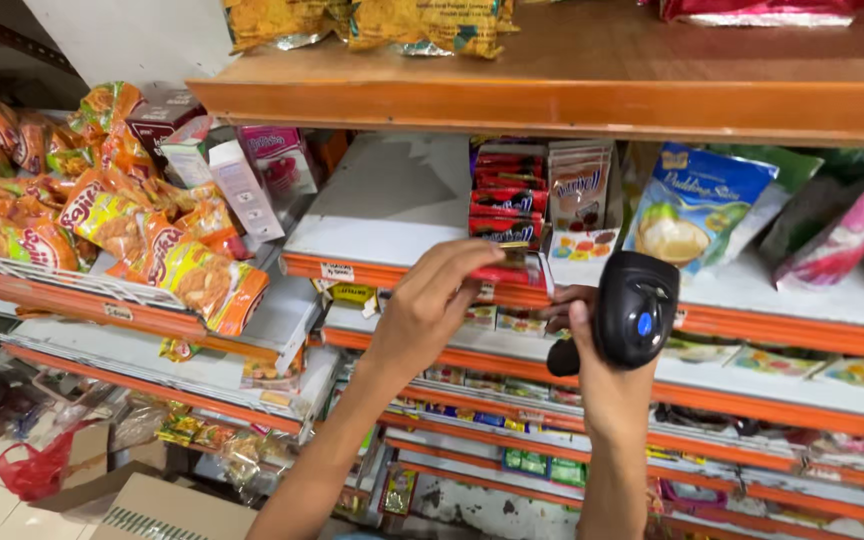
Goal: The person scans items from a box using a handheld scanner and places them onto shelves in an aisle.
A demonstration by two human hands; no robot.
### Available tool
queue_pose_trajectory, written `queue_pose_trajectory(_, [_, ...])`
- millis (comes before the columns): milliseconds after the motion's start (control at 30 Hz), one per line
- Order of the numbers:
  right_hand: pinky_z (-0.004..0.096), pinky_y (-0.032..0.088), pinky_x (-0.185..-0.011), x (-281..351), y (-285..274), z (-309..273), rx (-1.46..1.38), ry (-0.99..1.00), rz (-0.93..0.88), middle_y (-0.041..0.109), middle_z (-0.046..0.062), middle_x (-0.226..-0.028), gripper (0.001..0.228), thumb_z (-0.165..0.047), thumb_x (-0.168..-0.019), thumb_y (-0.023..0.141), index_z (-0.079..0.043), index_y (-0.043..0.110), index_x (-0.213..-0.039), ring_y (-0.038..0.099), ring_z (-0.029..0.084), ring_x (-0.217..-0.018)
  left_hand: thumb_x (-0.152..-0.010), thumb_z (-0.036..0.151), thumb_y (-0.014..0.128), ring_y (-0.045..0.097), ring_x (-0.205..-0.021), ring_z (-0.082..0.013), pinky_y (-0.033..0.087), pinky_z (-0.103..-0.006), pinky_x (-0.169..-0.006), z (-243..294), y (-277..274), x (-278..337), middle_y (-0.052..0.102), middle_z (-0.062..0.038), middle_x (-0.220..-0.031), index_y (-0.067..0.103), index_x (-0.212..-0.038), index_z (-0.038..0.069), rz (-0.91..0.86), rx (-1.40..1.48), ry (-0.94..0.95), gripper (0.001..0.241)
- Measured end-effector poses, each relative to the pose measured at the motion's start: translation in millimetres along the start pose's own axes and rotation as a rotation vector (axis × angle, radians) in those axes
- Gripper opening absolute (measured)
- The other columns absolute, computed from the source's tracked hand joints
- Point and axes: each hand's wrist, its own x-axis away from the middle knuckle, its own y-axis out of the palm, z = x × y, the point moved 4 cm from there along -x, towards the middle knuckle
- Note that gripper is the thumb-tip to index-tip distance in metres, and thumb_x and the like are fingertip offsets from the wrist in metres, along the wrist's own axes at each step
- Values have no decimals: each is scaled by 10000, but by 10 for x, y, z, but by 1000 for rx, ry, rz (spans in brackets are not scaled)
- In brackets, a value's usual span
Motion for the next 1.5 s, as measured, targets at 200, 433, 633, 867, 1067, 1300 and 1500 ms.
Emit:
queue_pose_trajectory(200, [300,483,-711,-97,-48,48,192,-85,112,669,92,-929,196,-80,-983,712,-1,666,-1155,599,156,-806,-1008,40,635,675,-1199,-350,552,-409,-985,-346,130,-231,681,-155,-1263,589,-1323,65,-4,105,-245,320])
queue_pose_trajectory(433, [287,562,-826,-208,-153,183,327,-147,-10,769,73,-997,195,-85,-932,739,3,715,-1105,705,118,-899,-980,147,671,654,-1183,-327,518,-412,-1005,-590,190,-348,704,-153,-1215,594,-1301,73,-88,75,-296,338])
queue_pose_trajectory(633, [288,550,-752,-246,-232,354,474,-150,-72,775,73,-915,302,-105,-849,785,-16,739,-1133,700,113,-800,-895,170,710,558,-1094,-267,347,-469,-1025,-487,254,-403,611,-151,-1181,662,-1292,133,-157,-344,-156,401])
queue_pose_trajectory(867, [283,552,-775,-271,-270,456,408,-142,-68,777,68,-941,299,-115,-861,779,-13,724,-1136,699,109,-831,-972,226,724,528,-1271,-253,353,-465,-1113,-364,602,-116,589,-67,-1310,667,-1280,138,33,-475,42,325])
queue_pose_trajectory(1067, [293,562,-788,-284,-267,513,395,-159,-46,772,78,-973,270,-94,-858,784,-4,727,-1107,711,123,-866,-979,293,672,495,-1332,-240,275,-519,-1160,-439,648,-108,579,-52,-1353,645,-1392,154,99,-532,-34,436])
queue_pose_trajectory(1300, [283,565,-833,-292,-310,580,350,-254,-44,764,82,-1035,320,-43,-844,768,8,695,-1151,704,123,-918,-1021,374,615,282,-1567,-295,106,-622,-1243,-423,810,-30,374,-118,-1645,428,-1583,117,-47,-410,-183,645])
queue_pose_trajectory(1500, [296,529,-870,-201,-496,651,312,-342,-184,717,132,-1141,357,-57,-836,763,16,654,-1169,676,157,-974,-984,397,640,161,-1603,-362,-15,-688,-1228,-307,911,143,238,-169,-1706,397,-1596,114,-24,-372,-255,717])
